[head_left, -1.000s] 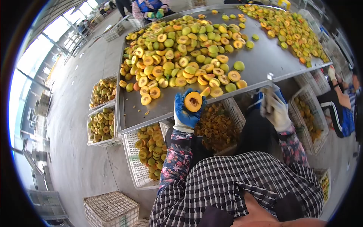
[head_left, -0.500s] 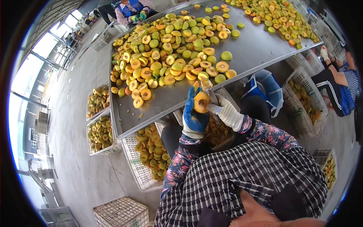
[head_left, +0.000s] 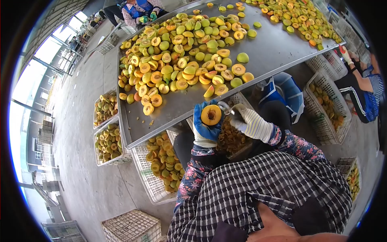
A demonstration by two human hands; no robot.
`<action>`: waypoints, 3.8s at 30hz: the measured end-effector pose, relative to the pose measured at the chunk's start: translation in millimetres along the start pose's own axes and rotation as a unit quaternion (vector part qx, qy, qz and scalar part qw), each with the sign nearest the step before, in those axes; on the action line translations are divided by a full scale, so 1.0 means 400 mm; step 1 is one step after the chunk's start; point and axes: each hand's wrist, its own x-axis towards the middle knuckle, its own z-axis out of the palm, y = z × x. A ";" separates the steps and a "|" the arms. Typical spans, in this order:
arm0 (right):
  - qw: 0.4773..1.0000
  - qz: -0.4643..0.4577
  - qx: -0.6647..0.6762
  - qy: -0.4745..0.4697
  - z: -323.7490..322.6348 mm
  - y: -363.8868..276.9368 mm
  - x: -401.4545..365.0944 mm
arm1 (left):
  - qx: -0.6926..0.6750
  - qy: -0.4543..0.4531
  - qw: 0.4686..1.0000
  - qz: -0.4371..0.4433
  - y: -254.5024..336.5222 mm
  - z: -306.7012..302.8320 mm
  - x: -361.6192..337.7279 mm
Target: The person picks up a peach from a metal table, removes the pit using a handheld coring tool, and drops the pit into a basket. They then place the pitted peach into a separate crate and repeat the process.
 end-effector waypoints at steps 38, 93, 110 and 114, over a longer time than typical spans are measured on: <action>0.979 0.158 -0.071 -0.106 0.078 -0.001 0.010 | 0.506 -0.094 0.803 0.300 -0.054 -0.057 0.017; 0.922 0.169 -0.248 -0.247 0.098 0.091 0.031 | 0.507 -0.012 0.854 0.117 0.012 -0.132 0.054; 0.928 0.155 -0.272 -0.203 0.126 0.101 0.019 | 0.411 0.173 0.883 0.150 -0.022 -0.095 0.046; 0.948 0.202 -0.038 -0.244 0.087 0.072 0.025 | 0.371 0.091 0.916 0.122 -0.014 -0.112 0.035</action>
